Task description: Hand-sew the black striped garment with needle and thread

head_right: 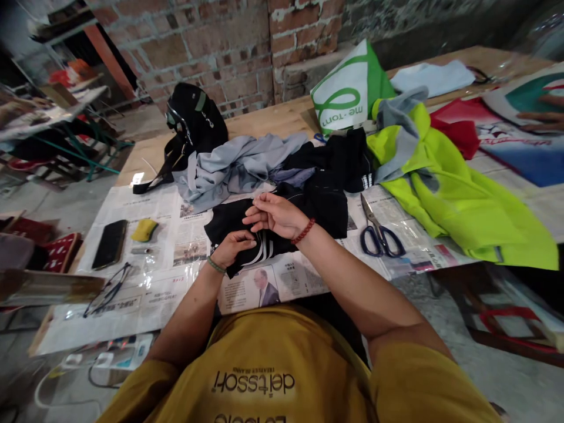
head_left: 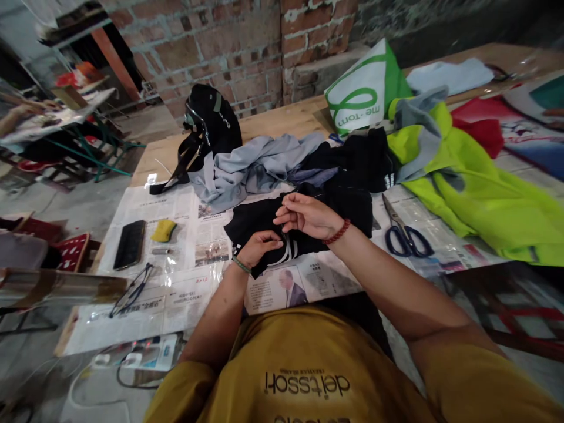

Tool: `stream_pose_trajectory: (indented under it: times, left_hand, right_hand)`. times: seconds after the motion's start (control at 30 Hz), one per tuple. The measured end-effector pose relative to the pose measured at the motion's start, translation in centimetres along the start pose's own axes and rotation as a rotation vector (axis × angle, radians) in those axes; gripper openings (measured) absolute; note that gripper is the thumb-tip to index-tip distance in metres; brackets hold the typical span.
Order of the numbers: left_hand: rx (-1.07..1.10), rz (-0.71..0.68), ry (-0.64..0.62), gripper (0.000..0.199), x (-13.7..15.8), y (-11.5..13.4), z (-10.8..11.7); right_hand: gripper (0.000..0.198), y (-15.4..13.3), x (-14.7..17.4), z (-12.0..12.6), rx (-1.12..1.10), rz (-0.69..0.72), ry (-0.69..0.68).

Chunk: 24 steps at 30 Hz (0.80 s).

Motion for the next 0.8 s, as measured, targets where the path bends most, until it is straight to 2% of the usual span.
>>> stream_pose_trajectory:
  times: [0.07,0.23,0.33,0.6,0.8]
  left_hand:
    - [-0.011,0.002,0.008,0.028,0.0,0.0,0.1]
    - [-0.012,0.002,0.013,0.028,0.0,-0.1,0.3]
    - [-0.015,0.01,0.008,0.028,-0.1,-0.3,0.4]
    - [0.013,0.046,-0.001,0.028,0.0,-0.6,0.5]
    - [0.025,0.066,-0.008,0.028,0.1,-0.6,0.4]
  right_hand:
    - [0.013,-1.0,-0.9,0.2,0.129,0.071,0.058]
    - [0.006,-4.3,-1.8,1.0,0.641,0.476,0.325]
    - [0.002,-5.9,-1.6,1.6,0.93,0.633,0.415]
    - [0.014,-10.4,-1.1,2.8,1.541,0.875,0.602]
    - [0.013,-13.7,-0.7,3.4,1.653,0.908,0.695]
Point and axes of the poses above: each hand's wrist, its own x-axis away from the middle knuckle, its own z-axis out of the back of the hand, y = z × x, the point moved 5 cm from there along -x, towards the middle knuckle, and after that the axes turned 11 degrees about x, right-handed, at the moved point
